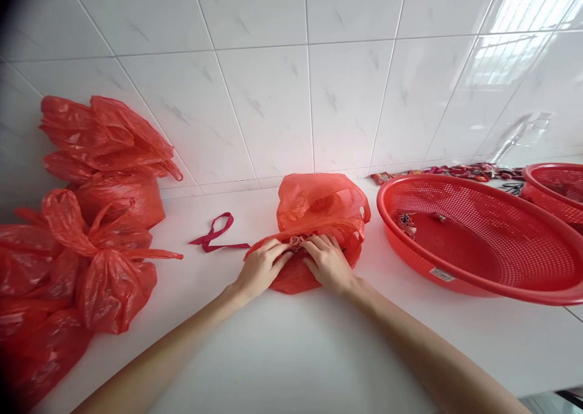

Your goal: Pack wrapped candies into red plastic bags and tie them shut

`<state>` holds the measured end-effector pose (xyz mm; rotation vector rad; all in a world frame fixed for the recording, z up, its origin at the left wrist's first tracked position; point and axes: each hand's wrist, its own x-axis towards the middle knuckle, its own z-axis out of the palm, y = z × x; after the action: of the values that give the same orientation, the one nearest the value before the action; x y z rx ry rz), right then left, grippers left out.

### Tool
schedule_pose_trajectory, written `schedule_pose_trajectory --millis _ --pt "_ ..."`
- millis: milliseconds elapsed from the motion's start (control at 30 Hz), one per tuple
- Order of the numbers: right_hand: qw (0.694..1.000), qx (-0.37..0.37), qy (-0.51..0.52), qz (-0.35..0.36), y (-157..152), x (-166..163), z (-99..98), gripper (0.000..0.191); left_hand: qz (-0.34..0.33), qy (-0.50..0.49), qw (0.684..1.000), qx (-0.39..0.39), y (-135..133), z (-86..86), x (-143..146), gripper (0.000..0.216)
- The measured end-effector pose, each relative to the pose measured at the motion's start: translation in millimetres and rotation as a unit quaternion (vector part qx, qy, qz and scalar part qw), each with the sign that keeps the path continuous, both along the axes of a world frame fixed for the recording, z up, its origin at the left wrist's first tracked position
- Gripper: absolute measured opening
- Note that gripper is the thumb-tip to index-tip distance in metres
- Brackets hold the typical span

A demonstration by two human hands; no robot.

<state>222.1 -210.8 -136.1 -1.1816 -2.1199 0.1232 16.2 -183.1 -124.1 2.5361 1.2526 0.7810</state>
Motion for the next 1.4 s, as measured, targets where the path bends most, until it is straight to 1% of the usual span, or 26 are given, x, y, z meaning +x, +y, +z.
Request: schedule_pose_trajectory --millis 67,133,233,333,433,600,733,867,1033,1100,1267,1333,1400 --pt "0.996 -0.042 0.083 -0.002 -1.8 0.1 6.2 0.018 -0.022 -0.05 0.998 0.008 -0.9 0.6 0.2 0.024" --pt "0.979 -0.1 0.177 0.008 -4.8 1.4 14.5 0.011 -0.054 -0.1 0.994 0.006 -2.9 3.7 0.9 0.022" --pt "0.941 -0.179 0.283 0.038 -9.3 3.8 26.9 0.015 -0.091 -0.161 0.983 -0.01 -7.4 12.3 2.7 0.018" --pt "0.906 -0.221 0.353 0.078 -12.7 5.2 36.3 0.021 -0.093 -0.209 0.972 -0.051 -12.7 23.3 4.5 0.019" --pt "0.878 -0.239 0.398 0.117 -15.7 5.2 42.7 0.018 -0.091 -0.235 0.964 -0.09 -18.1 33.9 5.3 0.021" --pt "0.853 -0.249 0.43 0.16 -21.5 2.7 49.5 0.014 -0.106 -0.269 0.947 -0.142 -26.3 47.2 6.4 0.019" --pt "0.816 -0.268 0.478 0.186 -24.8 0.3 54.1 0.009 -0.097 -0.31 0.921 -0.216 -29.6 52.0 9.5 0.019" --pt "0.791 -0.289 0.505 0.191 -25.2 -0.2 55.2 0.011 -0.094 -0.349 0.894 -0.264 -30.9 53.9 12.3 0.018" --pt "0.772 -0.319 0.518 0.183 -24.5 0.9 49.7 0.014 -0.11 -0.396 0.845 -0.341 -31.7 54.9 13.6 0.018" --pt "0.77 -0.331 0.513 0.185 -24.6 1.0 48.7 0.015 -0.112 -0.412 0.83 -0.359 -31.1 54.4 13.3 0.019" --pt "0.788 -0.325 0.488 0.188 -25.9 0.1 52.2 0.017 -0.066 -0.449 0.821 -0.347 -28.2 53.1 11.0 0.024" --pt "0.791 -0.326 0.486 0.176 -26.3 -0.3 53.7 0.02 -0.062 -0.452 0.817 -0.351 -27.4 53.0 10.4 0.028" --pt "0.79 -0.332 0.487 0.168 -26.3 -0.3 54.2 0.022 -0.068 -0.445 0.821 -0.352 -27.2 53.1 10.1 0.029"
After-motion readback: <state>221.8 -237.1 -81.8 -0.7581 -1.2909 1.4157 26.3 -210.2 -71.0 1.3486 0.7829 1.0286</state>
